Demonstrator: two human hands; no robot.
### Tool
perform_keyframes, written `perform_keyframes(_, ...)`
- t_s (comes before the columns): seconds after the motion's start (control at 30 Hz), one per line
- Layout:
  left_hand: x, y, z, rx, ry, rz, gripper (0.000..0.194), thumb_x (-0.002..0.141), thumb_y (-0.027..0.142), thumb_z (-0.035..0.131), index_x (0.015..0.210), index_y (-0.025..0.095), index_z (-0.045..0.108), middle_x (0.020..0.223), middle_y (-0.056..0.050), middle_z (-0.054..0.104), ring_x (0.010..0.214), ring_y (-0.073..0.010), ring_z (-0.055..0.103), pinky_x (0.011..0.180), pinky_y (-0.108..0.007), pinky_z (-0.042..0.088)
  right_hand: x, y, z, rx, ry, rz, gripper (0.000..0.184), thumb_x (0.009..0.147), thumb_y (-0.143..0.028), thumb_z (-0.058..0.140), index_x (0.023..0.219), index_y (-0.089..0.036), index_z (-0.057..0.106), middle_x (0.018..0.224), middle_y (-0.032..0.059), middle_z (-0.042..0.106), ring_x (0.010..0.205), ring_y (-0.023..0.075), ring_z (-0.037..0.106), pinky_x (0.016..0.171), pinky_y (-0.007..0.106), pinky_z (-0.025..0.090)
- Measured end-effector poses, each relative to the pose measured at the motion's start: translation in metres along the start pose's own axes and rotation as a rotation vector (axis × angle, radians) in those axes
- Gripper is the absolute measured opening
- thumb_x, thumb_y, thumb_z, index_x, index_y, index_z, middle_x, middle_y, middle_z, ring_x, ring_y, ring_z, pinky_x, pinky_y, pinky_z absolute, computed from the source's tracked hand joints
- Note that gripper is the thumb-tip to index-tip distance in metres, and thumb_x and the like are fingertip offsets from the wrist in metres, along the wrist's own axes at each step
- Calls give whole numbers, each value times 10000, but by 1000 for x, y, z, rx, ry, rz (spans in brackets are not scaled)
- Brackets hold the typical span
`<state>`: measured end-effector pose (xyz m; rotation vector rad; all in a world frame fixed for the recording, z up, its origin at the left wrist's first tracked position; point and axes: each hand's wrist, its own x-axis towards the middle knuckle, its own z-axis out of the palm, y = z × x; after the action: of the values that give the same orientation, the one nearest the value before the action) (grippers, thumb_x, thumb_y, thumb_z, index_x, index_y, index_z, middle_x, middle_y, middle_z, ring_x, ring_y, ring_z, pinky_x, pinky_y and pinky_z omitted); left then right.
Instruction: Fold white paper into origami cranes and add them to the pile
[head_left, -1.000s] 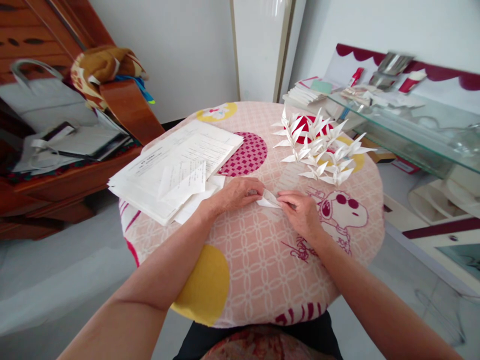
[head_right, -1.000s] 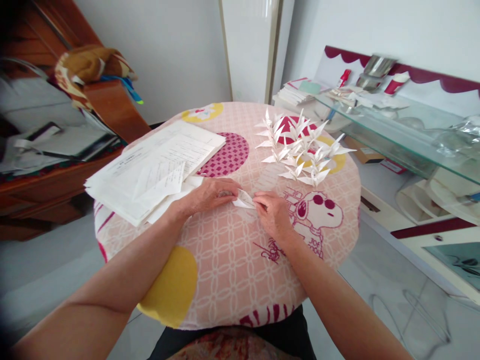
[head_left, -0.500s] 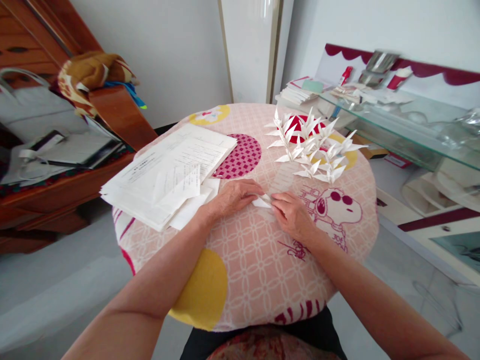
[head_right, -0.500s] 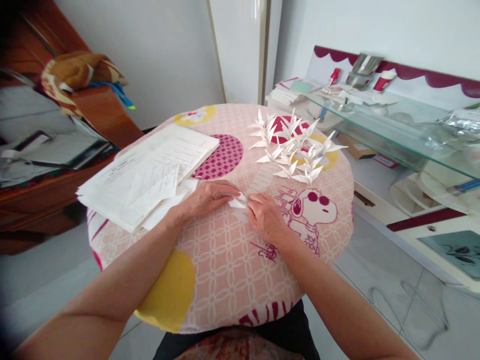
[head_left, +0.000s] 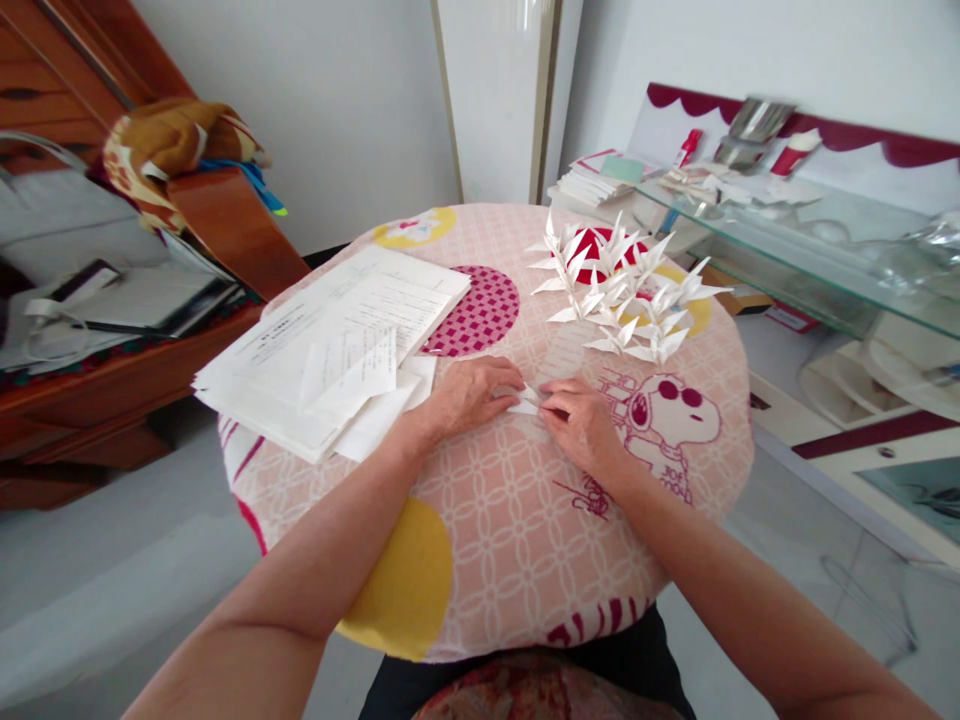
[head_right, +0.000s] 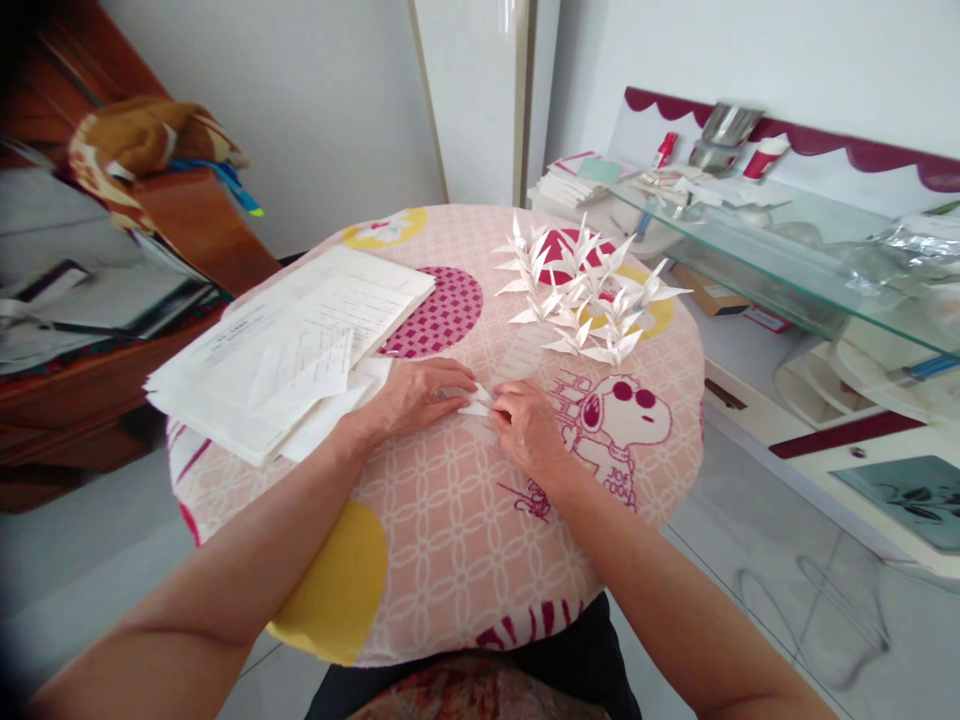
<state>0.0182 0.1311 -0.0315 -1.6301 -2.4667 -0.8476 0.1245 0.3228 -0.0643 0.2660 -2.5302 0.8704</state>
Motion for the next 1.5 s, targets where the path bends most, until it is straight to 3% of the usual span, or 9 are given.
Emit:
perform_keyframes(0.17,1,-4,0,-5,15,19,145,902,220,627,937,187,763,1025,-71,751,918,-181,708,817,-279,543,-3,-2,4,-28,-28,-99,259,864,-54,540,715,-188,706,996,104,728,936,232,628,884,387,516)
perform_keyframes(0.33,1,-9,1,-45,21,29,157,901,198,615,938,185,767,1011,-72,752,900,-177,709,797,-271,539,-3,-4,6,-55,-52,-161,295,918,-54,464,897,-185,728,960,99,714,963,234,627,907,381,523)
perform_keyframes(0.5,1,-11,3,-140,43,-81,148,861,190,645,941,183,769,973,-64,757,883,-177,704,802,-282,542,-4,-7,6,-141,-127,-247,316,948,-65,438,1005,-186,725,1118,110,706,1096,238,615,1004,408,511)
perform_keyframes(0.8,-7,-22,0,-282,98,-319,297,755,237,718,1035,151,763,889,-64,750,713,-144,657,674,-248,528,-14,-21,5,-238,-228,-202,388,973,-114,414,1307,-111,611,1335,187,615,1273,291,541,1098,476,460)
perform_keyframes(0.93,-11,-24,-6,-541,23,-340,323,738,239,688,1035,123,738,870,-70,747,743,-156,688,703,-260,562,-17,-26,6,-226,-235,-162,399,992,-193,435,1359,-117,572,1409,203,566,1324,316,507,1115,528,442)
perform_keyframes(1.03,-11,-18,-14,-614,-13,-356,302,755,272,672,1016,129,724,890,-70,750,775,-164,700,726,-272,572,-19,-27,7,-198,-239,-143,419,992,-200,436,1387,-127,552,1444,204,543,1355,325,485,1119,561,432)
perform_keyframes(1.17,-6,-1,-17,-497,13,-367,281,794,308,638,992,128,722,850,-61,743,752,-163,687,694,-263,549,-20,-26,8,-220,-241,-146,423,989,-207,451,1391,-122,553,1451,199,540,1369,324,478,1130,551,422)
perform_keyframes(1.3,4,13,-5,-136,73,-443,186,765,212,597,866,144,738,694,-24,700,631,-149,630,650,-267,496,-20,-25,9,-234,-249,-151,416,988,-201,451,1373,-105,576,1437,210,553,1369,326,482,1132,539,423)
perform_keyframes(1.5,8,15,14,86,169,-547,188,769,230,582,831,170,750,655,-22,687,576,-157,597,618,-284,448,-19,-26,10,-255,-251,-151,424,977,-185,461,1360,-49,582,1435,246,547,1356,346,497,1132,544,426)
